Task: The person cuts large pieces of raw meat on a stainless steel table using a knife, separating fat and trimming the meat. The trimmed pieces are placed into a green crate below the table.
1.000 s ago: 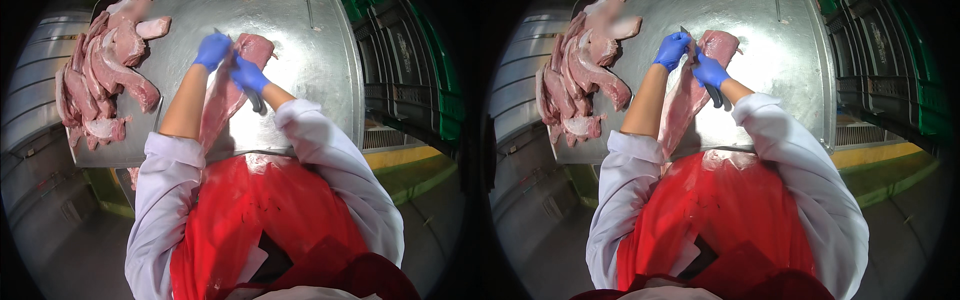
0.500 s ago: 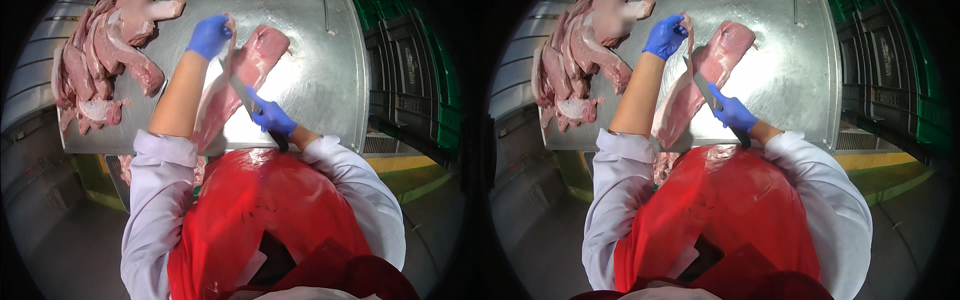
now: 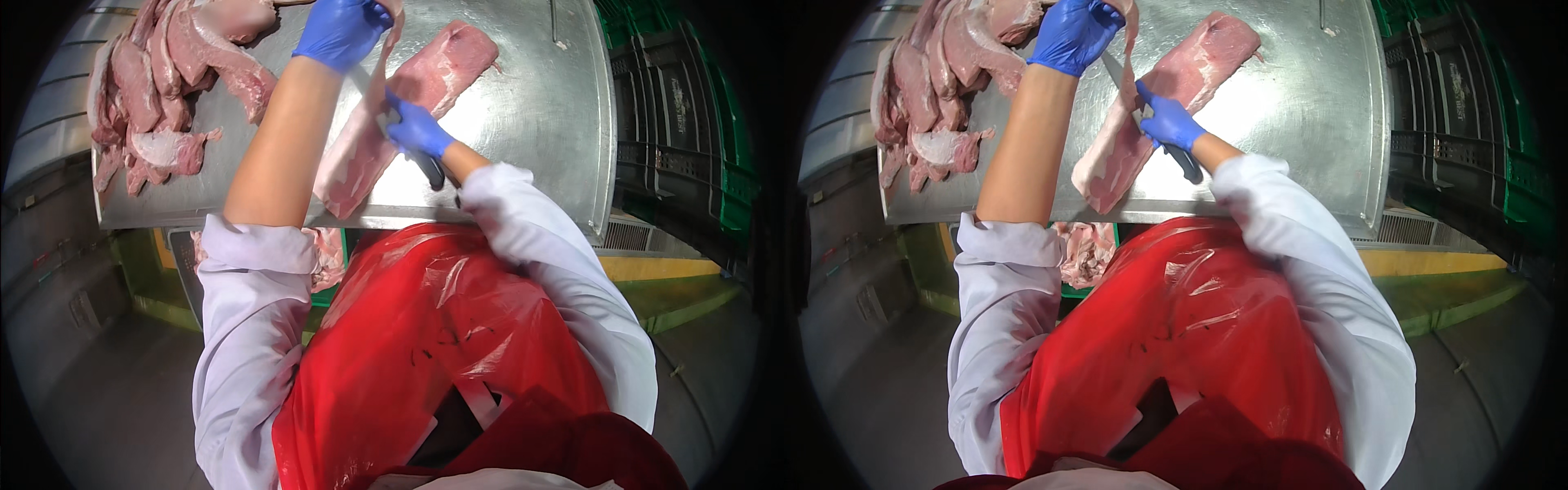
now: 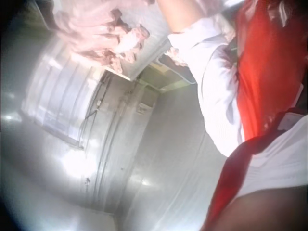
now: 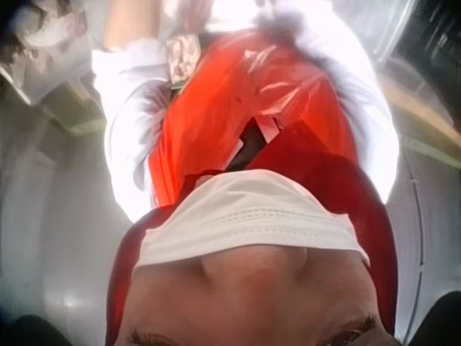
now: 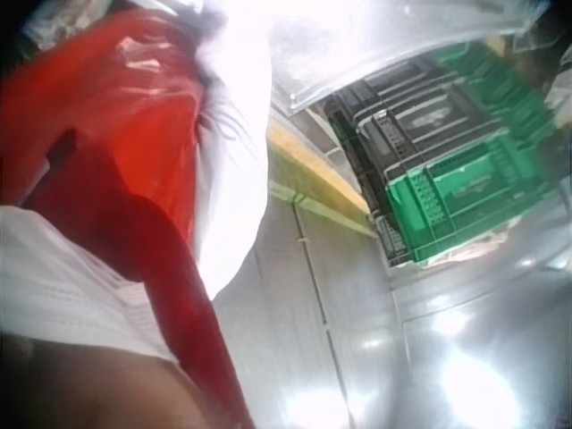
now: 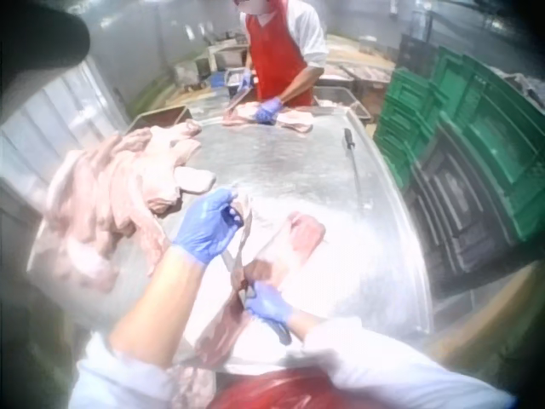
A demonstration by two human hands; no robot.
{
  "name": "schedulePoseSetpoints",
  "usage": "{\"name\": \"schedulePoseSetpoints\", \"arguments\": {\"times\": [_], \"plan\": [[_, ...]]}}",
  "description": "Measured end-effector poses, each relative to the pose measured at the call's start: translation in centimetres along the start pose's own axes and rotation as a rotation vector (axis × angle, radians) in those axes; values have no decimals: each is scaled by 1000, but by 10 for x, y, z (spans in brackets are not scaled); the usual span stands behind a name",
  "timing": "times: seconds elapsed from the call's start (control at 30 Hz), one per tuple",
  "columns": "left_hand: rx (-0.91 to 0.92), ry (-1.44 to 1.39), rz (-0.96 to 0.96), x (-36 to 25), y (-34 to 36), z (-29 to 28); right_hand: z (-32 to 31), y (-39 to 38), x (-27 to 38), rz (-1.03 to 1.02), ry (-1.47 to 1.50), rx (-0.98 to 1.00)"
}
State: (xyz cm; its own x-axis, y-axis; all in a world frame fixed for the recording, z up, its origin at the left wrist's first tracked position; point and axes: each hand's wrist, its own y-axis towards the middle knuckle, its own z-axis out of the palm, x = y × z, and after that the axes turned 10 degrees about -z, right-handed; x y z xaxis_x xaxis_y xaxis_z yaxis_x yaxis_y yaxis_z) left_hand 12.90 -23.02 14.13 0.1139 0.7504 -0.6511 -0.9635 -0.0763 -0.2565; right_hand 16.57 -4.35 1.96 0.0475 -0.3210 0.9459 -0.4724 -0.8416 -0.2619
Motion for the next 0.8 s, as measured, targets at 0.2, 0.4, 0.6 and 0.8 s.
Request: {"name": "schedulePoseSetpoints", "arguments": {"times": [0.2,0.4,0.6,0.8], "plan": [[-77,-35,93,-45,-46,19,42,-93,-47,-242,-173,89],[221,46,258,-57,-87,39,53,-27,8,-119,-180,88],[155,39,323,-94,-152,56,67,-100,-6,-103,-226,274],[181,99,365,-102,-177,66,114,-39,-8,-219,-287,153]]}}
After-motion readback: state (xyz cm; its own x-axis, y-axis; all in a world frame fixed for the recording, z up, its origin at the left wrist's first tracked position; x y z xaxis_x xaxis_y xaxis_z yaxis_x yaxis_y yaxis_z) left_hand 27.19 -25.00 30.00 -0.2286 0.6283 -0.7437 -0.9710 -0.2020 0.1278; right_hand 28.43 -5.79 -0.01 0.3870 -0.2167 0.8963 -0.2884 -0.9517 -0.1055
